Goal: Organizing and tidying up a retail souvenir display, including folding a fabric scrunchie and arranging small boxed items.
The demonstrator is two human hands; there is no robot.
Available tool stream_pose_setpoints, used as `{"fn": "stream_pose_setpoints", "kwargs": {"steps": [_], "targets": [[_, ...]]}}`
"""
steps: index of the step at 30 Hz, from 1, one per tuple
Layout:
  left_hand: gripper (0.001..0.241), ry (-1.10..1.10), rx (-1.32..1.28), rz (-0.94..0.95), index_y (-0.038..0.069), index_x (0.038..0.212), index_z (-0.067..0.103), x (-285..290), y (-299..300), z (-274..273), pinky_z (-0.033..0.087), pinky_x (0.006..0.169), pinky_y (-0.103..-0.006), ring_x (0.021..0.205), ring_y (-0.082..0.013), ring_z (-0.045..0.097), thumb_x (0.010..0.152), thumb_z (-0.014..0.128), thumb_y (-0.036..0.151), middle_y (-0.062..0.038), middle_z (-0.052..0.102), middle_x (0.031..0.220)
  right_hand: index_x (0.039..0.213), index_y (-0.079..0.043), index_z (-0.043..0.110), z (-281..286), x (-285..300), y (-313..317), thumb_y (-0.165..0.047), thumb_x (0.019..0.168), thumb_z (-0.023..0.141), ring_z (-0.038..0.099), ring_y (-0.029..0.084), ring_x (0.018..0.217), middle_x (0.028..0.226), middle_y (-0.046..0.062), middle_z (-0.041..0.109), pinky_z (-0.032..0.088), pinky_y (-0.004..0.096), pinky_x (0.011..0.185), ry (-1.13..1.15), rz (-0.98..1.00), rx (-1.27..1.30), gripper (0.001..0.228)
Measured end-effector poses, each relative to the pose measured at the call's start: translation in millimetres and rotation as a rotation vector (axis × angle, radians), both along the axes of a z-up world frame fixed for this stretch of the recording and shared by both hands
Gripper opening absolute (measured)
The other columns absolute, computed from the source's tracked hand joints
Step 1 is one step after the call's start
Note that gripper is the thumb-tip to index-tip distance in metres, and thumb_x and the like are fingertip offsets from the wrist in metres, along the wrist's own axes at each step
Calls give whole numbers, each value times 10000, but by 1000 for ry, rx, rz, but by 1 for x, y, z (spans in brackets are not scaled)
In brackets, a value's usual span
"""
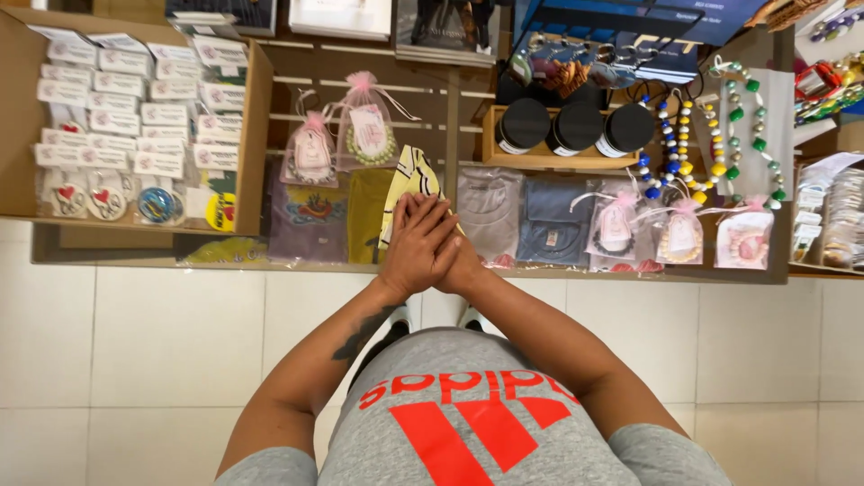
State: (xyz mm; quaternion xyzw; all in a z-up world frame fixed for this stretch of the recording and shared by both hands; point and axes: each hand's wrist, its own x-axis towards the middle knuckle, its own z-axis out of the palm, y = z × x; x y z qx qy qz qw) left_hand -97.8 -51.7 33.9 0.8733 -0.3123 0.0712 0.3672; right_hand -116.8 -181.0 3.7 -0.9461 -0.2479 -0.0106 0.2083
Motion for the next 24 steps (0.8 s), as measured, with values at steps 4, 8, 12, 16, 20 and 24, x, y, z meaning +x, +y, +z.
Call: {"fn": "stream_pose_setpoints", "kwargs": {"steps": [4,8,12,16,20,24], "targets": [[385,11,-46,-4,32,1192,733,-7,-44,-3,184,1244,-587,1400,-345,513,941,657,313,-152,651,1372,1616,-55,264,-6,-14,-45,-253,934,586,254,369,1554,1684,192,269,220,464,1272,-3,3,50,780],[340,240,-286,39,49,1220,717,-9,-91,-18,344,1173,-486,1319,-303,601,936,708,236,-135,684,1349,1595,0,289,-8,-33,-94,-237,955,573,252,392,1548,1658,219,286,209,488,1269,107,-99,63,740],[495,473,-544,281,93,1368,603,16,-117,-38,545,1027,-374,1296,-268,604,898,757,120,-126,590,1453,1539,22,368,-9,-50,-135,-235,1004,568,245,380,1554,1636,234,322,192,522,1260,80,-226,18,626],[899,303,-503,326,117,1581,369,73,-120,-30,495,1111,-370,1445,-304,482,807,821,40,-152,402,1619,1517,-7,429,1,-56,-161,-232,1053,551,258,368,1557,1638,220,355,208,514,1258,56,-328,76,530],[1134,310,-420,70,71,1632,228,115,-127,-13,334,1238,-416,1515,-376,358,682,843,-2,-190,352,1628,1485,-12,463,2,-58,-166,-237,1076,531,270,377,1559,1628,223,373,215,503,1265,80,-405,209,471],[1121,415,-426,-42,99,1585,351,132,-124,-34,388,1246,-390,1504,-341,438,596,874,23,-166,409,1612,1466,-25,485,2,-59,-162,-241,1086,515,280,375,1560,1625,215,392,197,497,1273,92,-444,291,438]]}}
